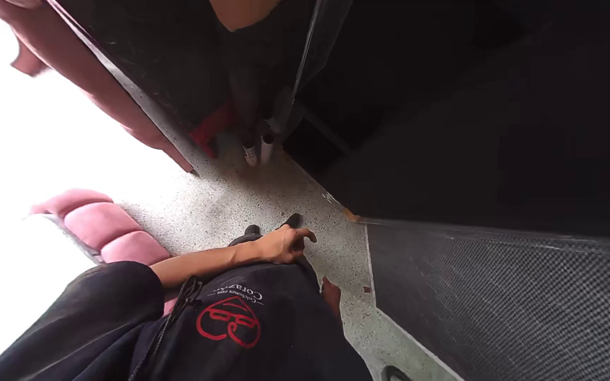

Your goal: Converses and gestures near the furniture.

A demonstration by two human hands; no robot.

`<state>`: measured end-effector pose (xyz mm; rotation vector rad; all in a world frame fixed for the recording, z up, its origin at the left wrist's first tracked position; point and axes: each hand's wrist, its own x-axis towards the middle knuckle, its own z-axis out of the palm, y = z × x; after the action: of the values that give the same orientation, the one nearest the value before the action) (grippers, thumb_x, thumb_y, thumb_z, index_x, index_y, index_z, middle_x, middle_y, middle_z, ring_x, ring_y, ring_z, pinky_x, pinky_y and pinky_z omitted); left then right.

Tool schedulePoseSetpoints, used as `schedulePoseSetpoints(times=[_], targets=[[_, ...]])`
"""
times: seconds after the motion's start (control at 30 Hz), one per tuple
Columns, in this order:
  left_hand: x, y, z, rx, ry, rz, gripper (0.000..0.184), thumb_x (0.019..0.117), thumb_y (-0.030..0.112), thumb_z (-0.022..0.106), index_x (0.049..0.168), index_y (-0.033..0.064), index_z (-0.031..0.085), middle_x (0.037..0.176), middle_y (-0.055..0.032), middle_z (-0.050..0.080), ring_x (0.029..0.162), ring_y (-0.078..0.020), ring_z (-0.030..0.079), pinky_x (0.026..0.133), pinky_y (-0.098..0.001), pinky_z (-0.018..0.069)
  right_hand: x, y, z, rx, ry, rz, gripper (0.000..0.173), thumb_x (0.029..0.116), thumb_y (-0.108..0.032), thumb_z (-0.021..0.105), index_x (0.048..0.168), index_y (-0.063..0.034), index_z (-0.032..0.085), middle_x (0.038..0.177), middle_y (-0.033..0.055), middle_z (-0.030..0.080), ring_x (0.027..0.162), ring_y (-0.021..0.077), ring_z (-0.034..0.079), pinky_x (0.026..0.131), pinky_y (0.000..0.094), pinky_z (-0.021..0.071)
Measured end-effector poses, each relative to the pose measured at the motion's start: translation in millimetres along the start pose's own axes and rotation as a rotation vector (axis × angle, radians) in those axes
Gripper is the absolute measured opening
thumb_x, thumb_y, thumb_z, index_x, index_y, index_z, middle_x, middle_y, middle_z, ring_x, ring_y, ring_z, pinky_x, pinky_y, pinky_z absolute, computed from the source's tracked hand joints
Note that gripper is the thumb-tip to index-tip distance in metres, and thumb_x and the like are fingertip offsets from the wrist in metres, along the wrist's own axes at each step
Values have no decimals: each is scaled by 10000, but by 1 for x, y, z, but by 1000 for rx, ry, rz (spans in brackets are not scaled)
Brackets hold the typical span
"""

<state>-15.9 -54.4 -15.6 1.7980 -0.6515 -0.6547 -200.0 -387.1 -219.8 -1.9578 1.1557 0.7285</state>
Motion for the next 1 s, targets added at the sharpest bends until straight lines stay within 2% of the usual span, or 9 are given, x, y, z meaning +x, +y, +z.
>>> schedulePoseSetpoints(times=[0.2, 0.27, 0.33, 0.47, 0.53, 0.67, 0.73, 0.83, 1.0], targets=[[-4, -6, -8, -54, 10, 1, 340, 985, 145, 632, 1317, 72, 622, 1033, -23, 780, 908, -97, 749, 893, -346, 607, 9, -4, 1, 34, -1, 52, 523, 1038, -468, 565, 754, -33, 621, 579, 38, 518, 470, 154, 490, 476, 372, 461], [-3, -5, -9, -31, 30, 6, 336, 989, 189, 658, 1308, 84, 639, 1045, -5, 786, 925, -78, 748, 915, -353, 598, 9, -7, 5, 52, -20, 55, 516, 1035, -460, 574, 751, -32, 616, 575, 35, 507, 462, 150, 474, 470, 369, 451], [-2, -4, -9, -5, 47, -1, 353, 969, 217, 685, 1299, 96, 653, 1005, -3, 793, 894, -82, 750, 915, -391, 582, 6, -11, 7, 45, -42, 54, 515, 1033, -463, 578, 779, -19, 636, 594, 47, 521, 473, 156, 479, 482, 379, 456], [-4, 1, -9, 10, 53, -46, 388, 937, 239, 695, 1300, 107, 656, 960, 6, 791, 835, -70, 750, 815, -337, 623, 5, -7, 15, 61, -64, 72, 524, 1013, -495, 593, 815, -14, 657, 644, 67, 553, 515, 174, 497, 513, 400, 458], [-4, 2, -10, 17, 58, -74, 415, 927, 246, 685, 1317, 111, 648, 967, 23, 788, 841, -64, 745, 823, -340, 624, 9, -2, 18, 70, -69, 74, 529, 1001, -511, 602, 815, -19, 658, 652, 74, 569, 518, 180, 513, 515, 408, 469], [-1, 4, -6, -5, 45, -83, 407, 916, 200, 671, 1313, 109, 653, 971, 26, 789, 839, -72, 751, 822, -361, 637, -1, 9, 9, 39, -70, 88, 550, 999, -518, 594, 892, 13, 692, 749, 151, 640, 618, 260, 606, 607, 485, 532], [-3, 7, -9, -33, 51, -90, 400, 923, 179, 677, 1315, 100, 653, 981, 20, 790, 837, -77, 754, 819, -355, 643, -5, 6, 12, 59, -55, 51, 528, 996, -488, 619, 900, 26, 689, 742, 162, 633, 617, 269, 600, 603, 487, 526], [0, 7, -9, -64, 25, -72, 388, 970, 174, 673, 1347, 93, 633, 1073, 0, 787, 901, -91, 759, 872, -363, 632, -4, 8, 12, 43, -39, 20, 507, 994, -459, 643, 904, 37, 694, 731, 171, 637, 601, 275, 596, 592, 494, 525], [7, 14, -10, -2, -7, -72, 329, 996, 197, 669, 1313, 110, 668, 1061, -21, 788, 919, -105, 757, 907, -382, 605, 1, 4, 13, -32, -61, 33, 516, 1033, -451, 587, 888, 30, 708, 733, 162, 644, 605, 265, 599, 603, 494, 518]])
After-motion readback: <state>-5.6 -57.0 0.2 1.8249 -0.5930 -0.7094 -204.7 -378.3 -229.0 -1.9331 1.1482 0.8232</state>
